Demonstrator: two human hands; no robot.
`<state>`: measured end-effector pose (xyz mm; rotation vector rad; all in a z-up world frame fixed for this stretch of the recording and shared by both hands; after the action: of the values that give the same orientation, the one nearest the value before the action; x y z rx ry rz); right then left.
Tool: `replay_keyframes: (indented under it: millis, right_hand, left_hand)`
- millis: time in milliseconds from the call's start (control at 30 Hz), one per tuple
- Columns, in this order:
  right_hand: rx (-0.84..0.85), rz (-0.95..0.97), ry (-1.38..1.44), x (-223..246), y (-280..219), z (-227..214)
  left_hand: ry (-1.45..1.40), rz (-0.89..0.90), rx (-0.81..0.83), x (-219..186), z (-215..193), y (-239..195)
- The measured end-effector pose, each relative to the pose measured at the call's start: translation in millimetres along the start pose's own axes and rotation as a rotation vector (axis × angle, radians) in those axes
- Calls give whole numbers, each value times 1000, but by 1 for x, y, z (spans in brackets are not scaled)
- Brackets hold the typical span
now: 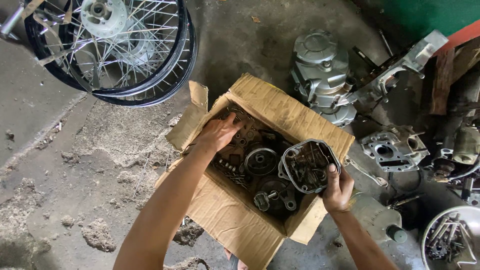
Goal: The person sorts through a cardboard box filled with various mechanical parts, including gears, bolts, and engine components. They pick up and examine several items, such as a circular metal part and a larger engine casing, before placing them back into the box or onto a nearby surface.
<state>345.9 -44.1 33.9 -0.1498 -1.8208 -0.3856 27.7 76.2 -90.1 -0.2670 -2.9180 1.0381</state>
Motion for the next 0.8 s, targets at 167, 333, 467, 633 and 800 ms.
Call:
replay_keyframes:
  millis: [167, 333, 467, 633, 800]
  right_hand:
    - [19, -11, -18, 2, 5, 1]
    - [-15, -25, 13, 12, 7, 3]
    - [-18, -19, 16, 7, 5, 3]
    - [-30, -8, 16, -8, -4, -1]
    - [-21, -16, -5, 7, 2, 3]
  left_hand:
    - [11, -27, 41, -2, -2, -1]
    - [-258, -169, 15, 11, -14, 6]
    - [75, -50, 17, 2, -7, -1]
    - [50, -47, 145, 5, 0, -5]
    - [-47, -7, -28, 10, 5, 5]
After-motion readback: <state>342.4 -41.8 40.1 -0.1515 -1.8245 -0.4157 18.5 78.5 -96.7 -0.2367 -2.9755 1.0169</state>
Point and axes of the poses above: each hand's wrist, its own y-axis towards the middle knuckle, its own z-axis out of the palm, x = y × z, the point moved 10 cm from there along y, towards the middle knuckle, and after that the axes turned 14 degrees about -z, right-handed, at the moved point
